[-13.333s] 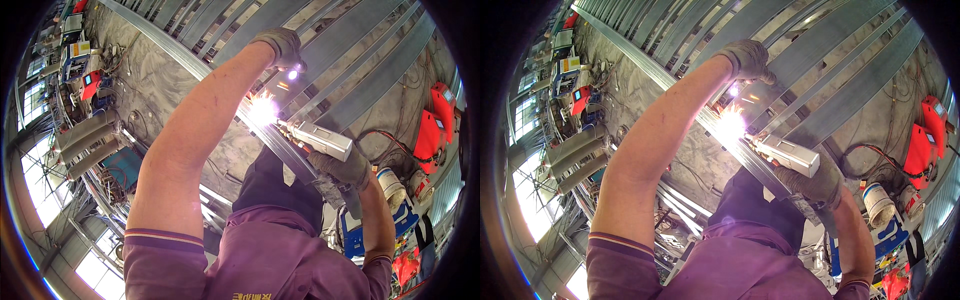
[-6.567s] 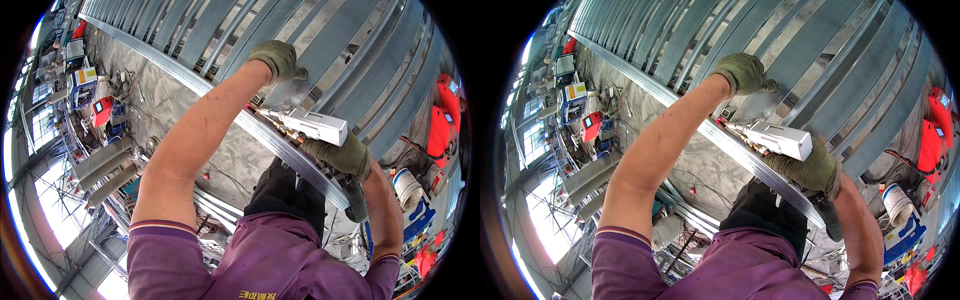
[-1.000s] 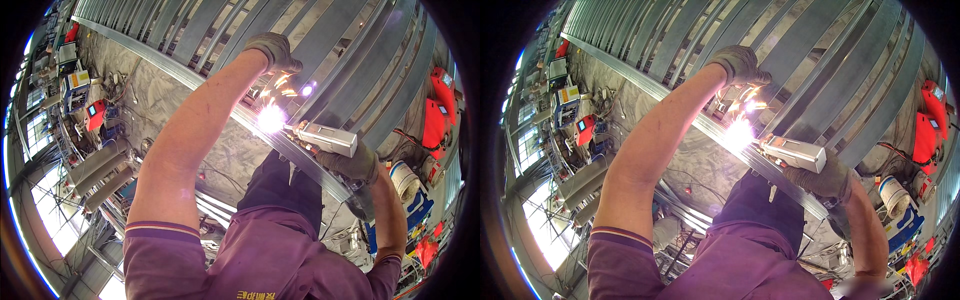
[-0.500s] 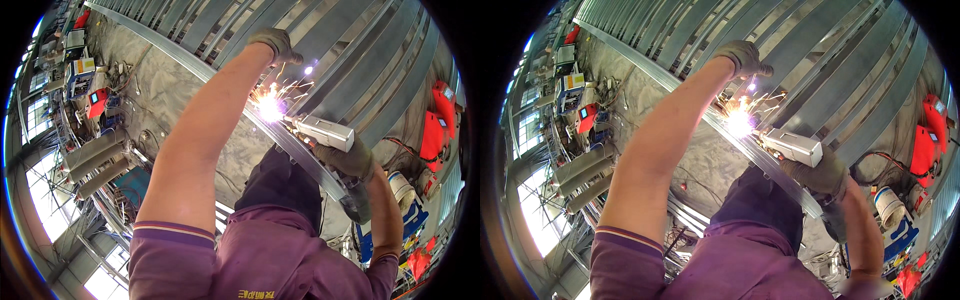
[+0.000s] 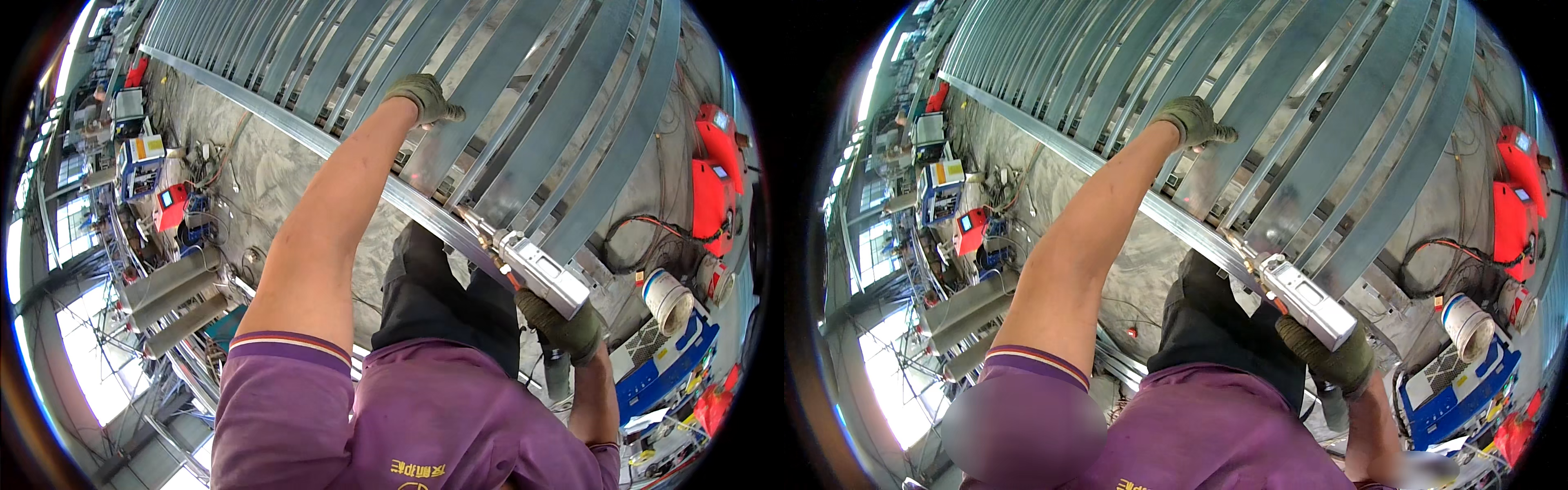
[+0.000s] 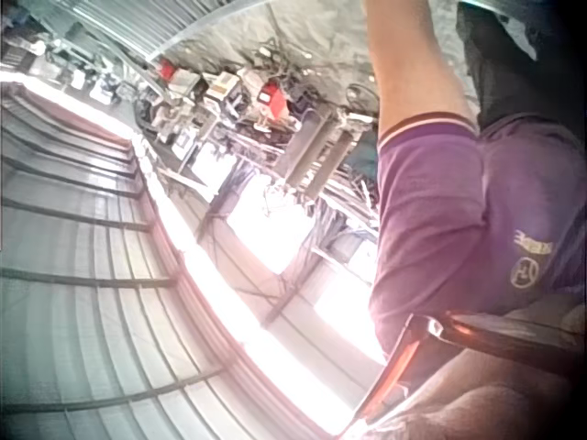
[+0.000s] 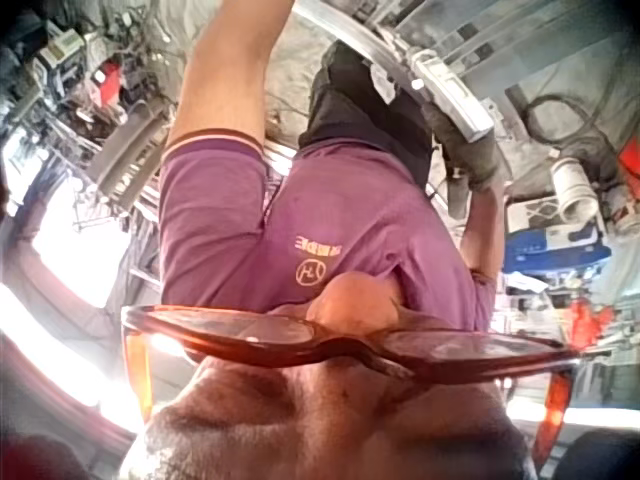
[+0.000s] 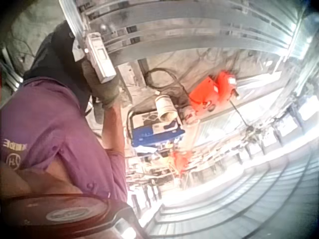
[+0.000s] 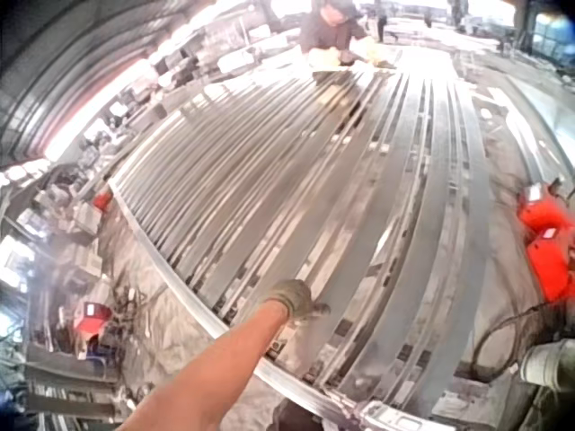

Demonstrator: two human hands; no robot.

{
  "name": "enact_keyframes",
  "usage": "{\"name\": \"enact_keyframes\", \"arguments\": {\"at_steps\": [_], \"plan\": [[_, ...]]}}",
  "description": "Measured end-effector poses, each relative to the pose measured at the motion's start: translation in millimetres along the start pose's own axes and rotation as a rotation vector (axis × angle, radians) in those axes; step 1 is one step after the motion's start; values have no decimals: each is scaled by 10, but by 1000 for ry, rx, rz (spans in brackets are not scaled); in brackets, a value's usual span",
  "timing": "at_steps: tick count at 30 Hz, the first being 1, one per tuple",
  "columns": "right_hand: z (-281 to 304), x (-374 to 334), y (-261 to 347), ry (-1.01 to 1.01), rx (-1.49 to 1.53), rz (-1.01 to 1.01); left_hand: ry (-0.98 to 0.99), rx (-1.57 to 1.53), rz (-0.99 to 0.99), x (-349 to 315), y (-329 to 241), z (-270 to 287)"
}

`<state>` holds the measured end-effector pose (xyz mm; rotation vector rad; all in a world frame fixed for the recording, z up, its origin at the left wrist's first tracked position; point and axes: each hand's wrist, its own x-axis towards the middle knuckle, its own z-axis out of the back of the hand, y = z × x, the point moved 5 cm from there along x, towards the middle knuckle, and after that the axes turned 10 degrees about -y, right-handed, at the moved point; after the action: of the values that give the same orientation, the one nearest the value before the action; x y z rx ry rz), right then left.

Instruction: The person welds metal bars to a metal frame using a handheld welding tool. They repeatedly position the tool at joints, create welds with bright sparks, and move along the frame to join multiple sections.

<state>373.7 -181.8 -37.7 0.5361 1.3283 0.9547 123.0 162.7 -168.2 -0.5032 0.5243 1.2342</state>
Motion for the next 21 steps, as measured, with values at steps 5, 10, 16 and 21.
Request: {"name": "enact_keyframes", "arguments": {"at_steps": [5, 10, 16, 21], "plan": [[-328, 211, 393, -34, 30, 70, 20, 62, -115, 65, -76, 20], [-599, 643, 715, -50, 68, -61, 0, 52, -251, 126, -68, 40], [-724, 899, 961, -25, -119, 31, -15, 66, -393, 24, 229, 303], [-838, 1219, 1250, 89, -211, -176, 98, 180, -497, 77, 254, 135]]}}
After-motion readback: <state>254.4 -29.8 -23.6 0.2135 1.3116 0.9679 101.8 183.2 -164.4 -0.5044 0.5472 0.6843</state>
